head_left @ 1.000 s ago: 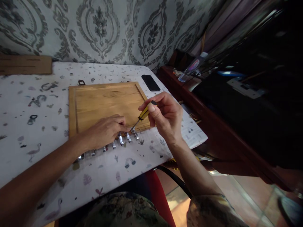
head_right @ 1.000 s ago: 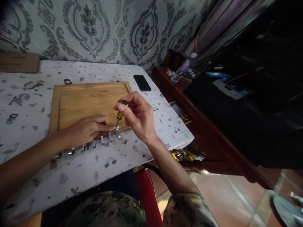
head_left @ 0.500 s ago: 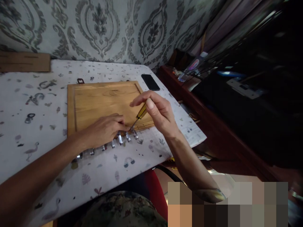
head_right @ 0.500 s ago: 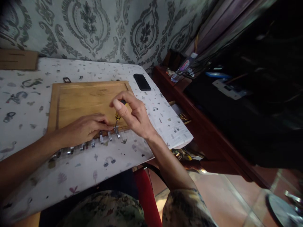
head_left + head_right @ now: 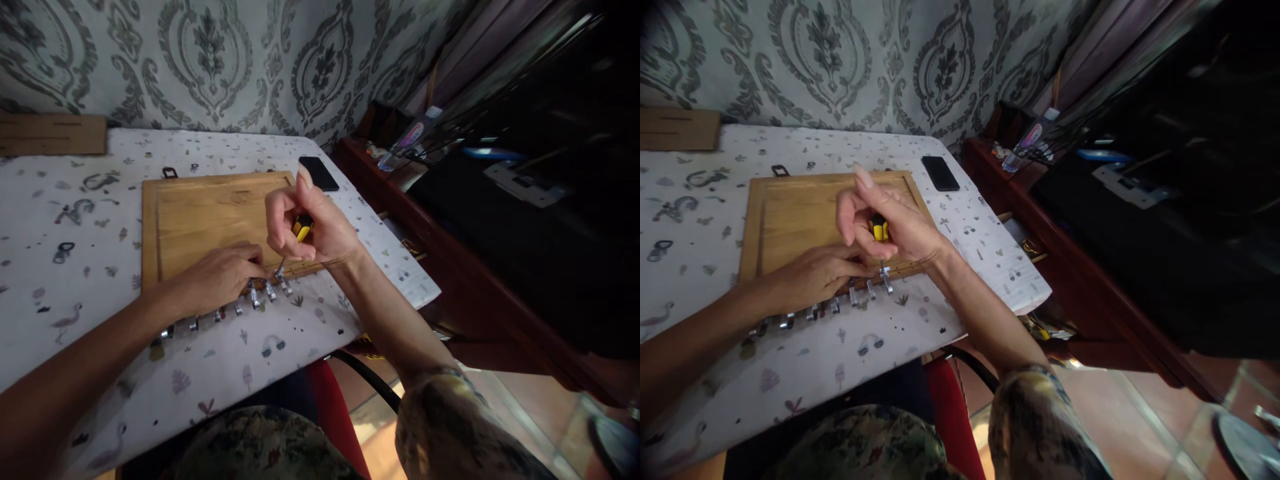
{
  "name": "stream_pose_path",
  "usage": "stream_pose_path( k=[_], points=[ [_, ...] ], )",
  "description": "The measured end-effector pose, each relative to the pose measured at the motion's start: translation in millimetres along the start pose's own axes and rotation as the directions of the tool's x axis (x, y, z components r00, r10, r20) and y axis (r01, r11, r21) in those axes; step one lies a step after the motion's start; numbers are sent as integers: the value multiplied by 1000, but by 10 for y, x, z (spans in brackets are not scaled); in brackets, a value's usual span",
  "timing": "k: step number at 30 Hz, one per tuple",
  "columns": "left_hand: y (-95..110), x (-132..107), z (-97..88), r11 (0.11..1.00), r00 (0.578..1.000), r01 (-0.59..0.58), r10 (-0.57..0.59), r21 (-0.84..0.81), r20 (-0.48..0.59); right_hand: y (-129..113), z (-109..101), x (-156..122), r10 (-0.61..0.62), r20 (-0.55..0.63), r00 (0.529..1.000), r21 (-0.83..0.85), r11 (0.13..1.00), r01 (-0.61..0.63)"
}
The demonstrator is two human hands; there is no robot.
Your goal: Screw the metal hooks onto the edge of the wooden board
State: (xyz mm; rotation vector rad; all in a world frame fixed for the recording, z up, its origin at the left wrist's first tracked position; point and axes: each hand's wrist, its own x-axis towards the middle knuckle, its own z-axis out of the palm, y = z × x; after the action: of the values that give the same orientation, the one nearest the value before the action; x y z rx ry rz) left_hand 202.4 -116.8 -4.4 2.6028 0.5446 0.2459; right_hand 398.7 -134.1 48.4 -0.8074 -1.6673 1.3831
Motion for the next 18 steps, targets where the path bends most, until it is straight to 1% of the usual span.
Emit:
stream_pose_path(
  k=[1, 3, 4, 6, 7, 9, 10, 11, 12, 13, 14, 16, 18],
  points=[
    [-5, 0, 3, 1000, 1000, -4, 4, -3, -1, -11, -1, 15, 7, -15, 1000, -15, 1000, -7],
    [-15, 2, 9, 1000, 1000, -22, 22, -3, -11, -27, 34, 31, 24, -134, 991, -54, 998, -31],
    [-19, 3, 13, 999, 999, -32, 32, 0, -18, -33, 73, 30, 23, -213, 977, -64, 997, -38],
    [-26, 4, 18, 999, 998, -46, 46, 10, -34, -36, 188, 12, -15, -377, 926, -63, 998, -10],
    [-28, 2, 16, 999, 998, -50, 50, 13, -38, -32, 258, -5, -55, -460, 886, -62, 998, 30],
    [-26, -3, 6, 998, 998, -58, 58, 8, -32, -12, 394, -42, -150, -618, 772, -99, 989, 113],
    [-24, -6, -2, 998, 998, -60, 60, 0, -24, 3, 448, -60, -180, -679, 712, -137, 983, 119],
    [-21, -10, -12, 998, 998, -59, 59, -8, -15, 19, 486, -76, -201, -714, 671, -158, 979, 126],
    [-17, -13, -22, 998, 999, -53, 53, -13, -3, 35, 504, -90, -208, -727, 654, -177, 978, 114],
    [-13, -14, -30, 999, 999, -45, 45, -14, 8, 49, 501, -103, -205, -727, 655, -188, 977, 98],
    [-10, -14, -36, 999, 999, -35, 35, -11, 17, 60, 479, -117, -199, -709, 676, -193, 978, 85],
    [-7, -10, -42, 1000, 999, -25, 25, 1, 31, 75, 391, -157, -190, -636, 748, -182, 979, 95],
    [-13, -3, -37, 999, 999, -33, 33, 8, 34, 77, 275, -225, -208, -527, 824, -131, 978, 164]
  ],
)
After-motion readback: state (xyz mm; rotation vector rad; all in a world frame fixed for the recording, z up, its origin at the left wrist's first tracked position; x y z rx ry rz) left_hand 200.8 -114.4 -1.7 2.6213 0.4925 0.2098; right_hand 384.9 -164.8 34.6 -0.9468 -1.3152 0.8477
